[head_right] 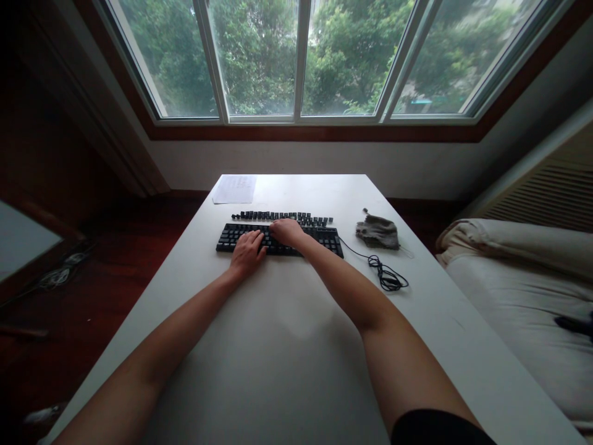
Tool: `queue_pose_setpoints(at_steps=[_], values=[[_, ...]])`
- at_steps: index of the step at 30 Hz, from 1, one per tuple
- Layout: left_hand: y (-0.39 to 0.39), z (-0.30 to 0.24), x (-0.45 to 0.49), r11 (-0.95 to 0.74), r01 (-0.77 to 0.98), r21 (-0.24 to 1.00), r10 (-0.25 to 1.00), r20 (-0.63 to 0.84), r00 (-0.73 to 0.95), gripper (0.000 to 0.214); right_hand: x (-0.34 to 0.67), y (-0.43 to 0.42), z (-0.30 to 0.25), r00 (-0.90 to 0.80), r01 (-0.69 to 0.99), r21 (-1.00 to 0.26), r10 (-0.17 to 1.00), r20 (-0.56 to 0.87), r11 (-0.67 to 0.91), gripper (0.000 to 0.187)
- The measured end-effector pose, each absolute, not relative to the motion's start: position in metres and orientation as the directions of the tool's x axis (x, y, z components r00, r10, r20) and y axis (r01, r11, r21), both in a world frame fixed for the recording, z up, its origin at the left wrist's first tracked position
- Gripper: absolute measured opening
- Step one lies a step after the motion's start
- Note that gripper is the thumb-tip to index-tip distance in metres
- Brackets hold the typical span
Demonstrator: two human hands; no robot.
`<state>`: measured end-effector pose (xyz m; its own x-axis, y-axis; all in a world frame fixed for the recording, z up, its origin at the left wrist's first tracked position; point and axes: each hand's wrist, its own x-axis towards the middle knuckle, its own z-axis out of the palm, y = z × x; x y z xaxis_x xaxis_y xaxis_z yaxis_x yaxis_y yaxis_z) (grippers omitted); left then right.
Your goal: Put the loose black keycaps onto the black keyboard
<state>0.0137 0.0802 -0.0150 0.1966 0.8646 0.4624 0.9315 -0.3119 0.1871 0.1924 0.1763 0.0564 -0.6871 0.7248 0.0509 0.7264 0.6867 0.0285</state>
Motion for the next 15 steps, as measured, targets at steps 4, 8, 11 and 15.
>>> queue_pose_setpoints(at_steps=[4, 8, 11, 15], values=[[0.080, -0.015, 0.014, -0.312, 0.931, 0.189, 0.867, 0.458, 0.198, 0.047, 0.189, 0.176, 0.056, -0.691, 0.723, 0.051, 0.722, 0.040, 0.689, 0.023], [0.081, -0.015, 0.014, -0.309, 0.931, 0.192, 0.869, 0.456, 0.194, 0.047, 0.188, 0.176, 0.053, -0.684, 0.729, 0.059, 0.727, 0.057, 0.682, 0.022], [0.081, -0.014, 0.014, -0.311, 0.931, 0.191, 0.869, 0.454, 0.197, 0.048, 0.195, 0.175, 0.046, -0.688, 0.723, 0.013, 0.719, 0.094, 0.690, 0.024], [0.080, -0.011, 0.016, -0.365, 0.917, 0.160, 0.858, 0.439, 0.265, 0.051, 0.212, 0.171, 0.035, -0.643, 0.732, -0.121, 0.738, 0.202, 0.671, 0.029]])
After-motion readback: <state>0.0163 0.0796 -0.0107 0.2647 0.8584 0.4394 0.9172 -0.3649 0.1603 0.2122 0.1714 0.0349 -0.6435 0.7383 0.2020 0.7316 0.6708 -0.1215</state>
